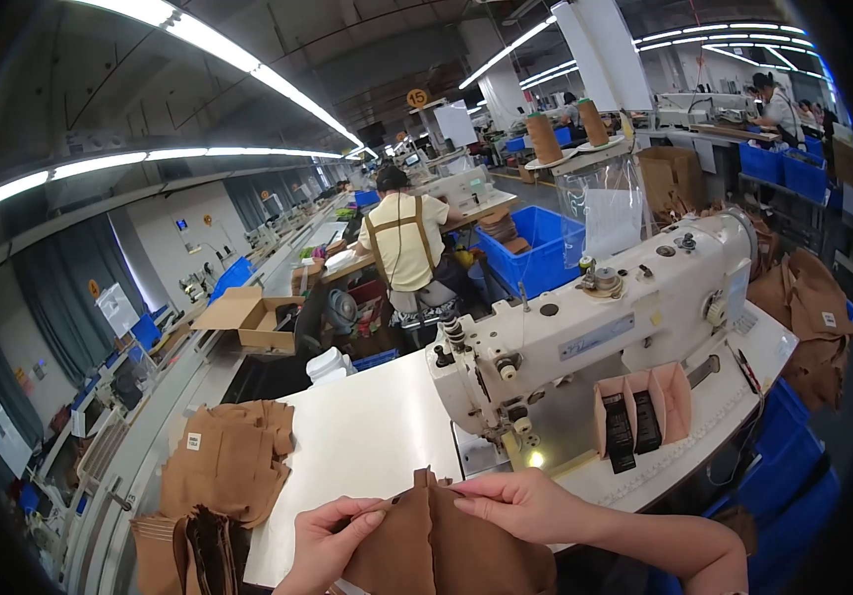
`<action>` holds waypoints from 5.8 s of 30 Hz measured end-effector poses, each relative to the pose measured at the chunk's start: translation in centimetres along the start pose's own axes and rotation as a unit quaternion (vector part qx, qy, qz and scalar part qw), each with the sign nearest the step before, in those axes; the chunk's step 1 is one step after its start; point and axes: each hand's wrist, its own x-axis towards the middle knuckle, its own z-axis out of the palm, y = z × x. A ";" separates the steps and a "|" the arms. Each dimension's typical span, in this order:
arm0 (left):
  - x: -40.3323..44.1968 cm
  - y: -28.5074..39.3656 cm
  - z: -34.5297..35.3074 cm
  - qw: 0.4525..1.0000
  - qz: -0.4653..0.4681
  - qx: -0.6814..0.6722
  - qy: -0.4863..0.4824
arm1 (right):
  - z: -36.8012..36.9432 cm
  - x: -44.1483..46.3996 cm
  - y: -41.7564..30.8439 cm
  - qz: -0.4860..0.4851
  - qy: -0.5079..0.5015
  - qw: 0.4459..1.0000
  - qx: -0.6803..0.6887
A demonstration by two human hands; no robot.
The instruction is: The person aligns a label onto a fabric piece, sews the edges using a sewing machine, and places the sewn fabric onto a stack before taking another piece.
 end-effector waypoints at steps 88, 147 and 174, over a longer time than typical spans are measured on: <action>6.9 -9.7 7.8 0.782 0.373 0.486 -0.110 | -6.5 1.4 7.8 -0.240 0.122 0.752 -0.601; 12.7 -10.3 9.2 0.760 0.338 0.532 -0.158 | -8.6 3.6 10.3 -0.370 0.034 0.723 -0.583; 9.2 -10.6 9.0 0.773 0.352 0.505 -0.155 | -9.5 2.7 9.7 -0.400 -0.014 0.790 -0.465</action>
